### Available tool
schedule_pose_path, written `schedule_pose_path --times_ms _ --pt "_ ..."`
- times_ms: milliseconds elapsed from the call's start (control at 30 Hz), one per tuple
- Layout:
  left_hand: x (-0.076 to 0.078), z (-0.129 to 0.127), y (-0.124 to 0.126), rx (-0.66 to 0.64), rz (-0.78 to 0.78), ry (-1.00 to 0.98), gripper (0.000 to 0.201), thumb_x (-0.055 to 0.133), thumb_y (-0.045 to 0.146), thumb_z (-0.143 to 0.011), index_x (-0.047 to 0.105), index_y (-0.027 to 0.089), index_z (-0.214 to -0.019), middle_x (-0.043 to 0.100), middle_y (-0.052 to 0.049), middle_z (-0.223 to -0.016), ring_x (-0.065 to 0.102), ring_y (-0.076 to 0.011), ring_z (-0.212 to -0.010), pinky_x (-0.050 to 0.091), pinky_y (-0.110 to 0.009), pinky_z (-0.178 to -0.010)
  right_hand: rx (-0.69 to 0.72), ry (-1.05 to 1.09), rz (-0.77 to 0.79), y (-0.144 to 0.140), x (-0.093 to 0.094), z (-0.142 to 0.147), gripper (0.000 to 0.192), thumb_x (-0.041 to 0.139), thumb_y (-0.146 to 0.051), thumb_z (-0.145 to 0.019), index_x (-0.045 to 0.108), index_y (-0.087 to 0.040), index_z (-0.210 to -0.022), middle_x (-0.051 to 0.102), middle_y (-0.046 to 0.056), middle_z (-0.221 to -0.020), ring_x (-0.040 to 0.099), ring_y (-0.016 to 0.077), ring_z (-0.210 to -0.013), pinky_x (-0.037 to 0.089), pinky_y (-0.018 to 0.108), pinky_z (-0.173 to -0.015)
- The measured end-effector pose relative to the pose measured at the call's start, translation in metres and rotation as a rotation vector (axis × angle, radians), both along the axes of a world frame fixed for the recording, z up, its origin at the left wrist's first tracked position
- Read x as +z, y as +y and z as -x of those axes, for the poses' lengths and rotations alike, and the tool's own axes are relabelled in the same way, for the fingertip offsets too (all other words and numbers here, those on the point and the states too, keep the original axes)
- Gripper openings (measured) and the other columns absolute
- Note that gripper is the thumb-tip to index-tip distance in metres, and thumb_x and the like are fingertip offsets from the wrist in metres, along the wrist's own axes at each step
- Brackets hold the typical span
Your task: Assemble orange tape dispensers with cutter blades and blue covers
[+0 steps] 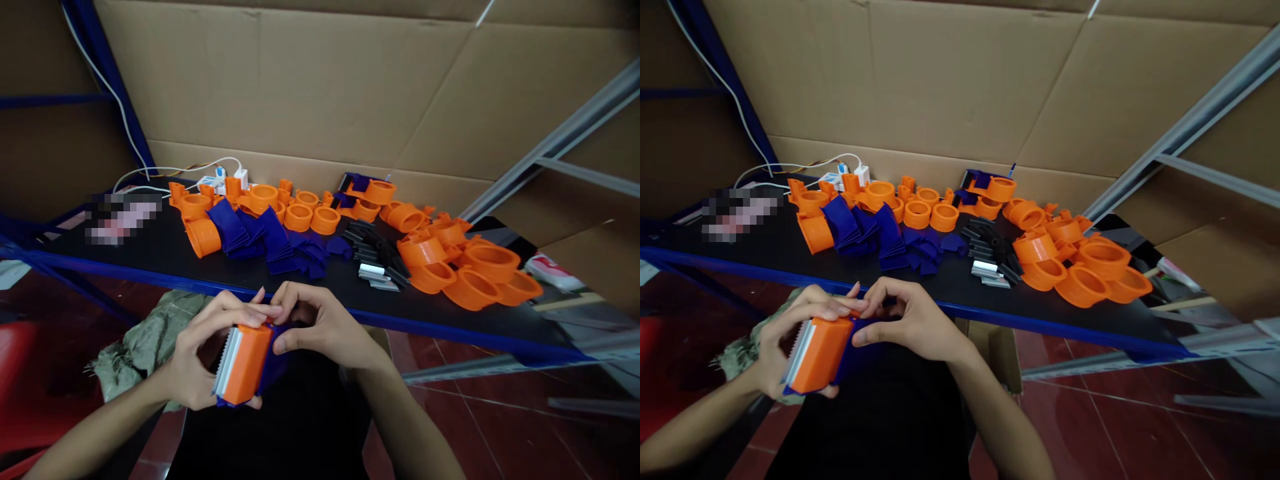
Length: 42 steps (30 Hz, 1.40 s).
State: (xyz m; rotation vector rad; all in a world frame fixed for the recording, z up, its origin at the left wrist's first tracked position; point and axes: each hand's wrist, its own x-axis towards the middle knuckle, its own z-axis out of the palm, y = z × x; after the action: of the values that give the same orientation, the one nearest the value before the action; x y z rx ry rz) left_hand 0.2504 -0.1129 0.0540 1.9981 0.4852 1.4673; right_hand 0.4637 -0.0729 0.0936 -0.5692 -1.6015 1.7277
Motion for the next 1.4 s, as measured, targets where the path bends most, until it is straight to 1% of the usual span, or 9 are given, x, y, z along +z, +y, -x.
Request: schedule_pose_path --times_ms 100,200,367,500,667,800,933,1100,1400 --pt "-0.003 -0.005 0.001 0.053 0.096 -0.127 0.08 0.096 0.03 -0.052 0.06 0.022 -0.123 0.063 -0.013 -0.114 0.063 -0.0385 -0.115 0.044 -0.062 -0.105 -0.128 -0.108 -0.123 -0.004 0.005 0.001 0.029 0.086 -0.03 -0.072 0.061 -0.019 -0.083 0.064 0.001 -0.09 0.063 0.017 -0.089 0.052 0.031 -0.08" --pt "-0.01 -0.011 0.002 0.149 0.249 -0.317 0.07 0.09 0.03 -0.062 0.053 0.023 -0.121 0.063 -0.014 -0.122 0.064 -0.0365 -0.115 0.05 -0.057 -0.099 -0.36 -0.29 -0.463 -0.009 0.014 0.0 0.021 0.076 -0.032 -0.083 0.065 -0.022 -0.098 0.065 0.005 -0.105 0.062 0.0191 -0.099 0.051 0.035 -0.089" --pt "-0.019 -0.012 0.009 0.212 0.507 -0.567 0.047 0.07 0.032 -0.086 0.045 0.026 -0.125 0.065 -0.013 -0.127 0.067 -0.0308 -0.112 0.054 -0.05 -0.095 -0.227 -0.536 -0.875 -0.024 0.024 -0.003 0.057 0.078 -0.037 -0.081 0.057 -0.029 -0.133 0.055 0.009 -0.134 0.053 0.0266 -0.124 0.047 0.044 -0.105" --pt "-0.02 -0.012 0.016 0.176 0.686 -0.621 0.04 0.06 0.036 -0.093 0.048 0.025 -0.129 0.065 -0.012 -0.13 0.066 -0.0285 -0.114 0.055 -0.048 -0.094 -0.37 -0.702 -1.005 -0.026 0.017 -0.002 0.046 0.059 -0.022 -0.095 0.054 -0.028 -0.141 0.059 0.012 -0.125 0.058 0.0261 -0.112 0.052 0.046 -0.097" --pt "-0.019 -0.018 0.016 -0.035 0.713 -0.577 0.045 0.063 0.04 -0.091 0.05 0.027 -0.132 0.057 -0.013 -0.141 0.06 -0.0296 -0.124 0.053 -0.049 -0.098 -0.46 -0.672 -0.979 -0.004 0.019 -0.02 0.035 0.057 -0.025 -0.097 0.063 -0.025 -0.132 0.068 0.009 -0.111 0.064 0.0238 -0.102 0.054 0.04 -0.089" --pt "-0.019 -0.021 0.017 -0.182 0.737 -0.443 0.057 0.067 0.032 -0.089 0.045 0.031 -0.142 0.05 -0.013 -0.148 0.053 -0.0334 -0.131 0.051 -0.054 -0.1 -0.54 -0.665 -0.951 0.035 0.048 -0.063 0.026 0.066 -0.029 -0.092 0.072 -0.027 -0.117 0.074 0.004 -0.11 0.069 0.0232 -0.098 0.054 0.039 -0.092" --pt "-0.018 -0.023 0.02 -0.214 0.909 -0.272 0.04 0.058 0.034 -0.095 0.057 0.023 -0.133 0.061 -0.018 -0.136 0.06 -0.0348 -0.123 0.053 -0.054 -0.096 -0.847 -0.806 -0.873 0.118 0.095 -0.131 0.029 0.076 -0.032 -0.083 0.076 -0.023 -0.111 0.075 0.007 -0.106 0.069 0.0256 -0.1 0.055 0.039 -0.091" --pt "-0.016 -0.028 0.021 -0.27 1.032 -0.151 0.036 0.05 0.042 -0.098 0.068 0.016 -0.115 0.069 -0.02 -0.121 0.067 -0.0335 -0.109 0.059 -0.046 -0.081 -0.983 -0.967 -0.476 0.241 0.135 -0.204 0.032 0.071 -0.02 -0.087 0.07 -0.012 -0.118 0.074 0.011 -0.099 0.064 0.0128 -0.074 0.057 0.03 -0.075" --pt "-0.025 -0.031 0.021 -0.292 1.096 -0.086 0.041 0.047 0.047 -0.097 0.069 0.016 -0.112 0.07 -0.02 -0.118 0.068 -0.0317 -0.103 0.062 -0.04 -0.068 -1.134 -0.987 -0.36 0.322 0.118 -0.208 0.025 0.067 -0.021 -0.091 0.064 -0.011 -0.114 0.069 0.007 -0.102 0.066 0.0158 -0.085 0.058 0.033 -0.076"
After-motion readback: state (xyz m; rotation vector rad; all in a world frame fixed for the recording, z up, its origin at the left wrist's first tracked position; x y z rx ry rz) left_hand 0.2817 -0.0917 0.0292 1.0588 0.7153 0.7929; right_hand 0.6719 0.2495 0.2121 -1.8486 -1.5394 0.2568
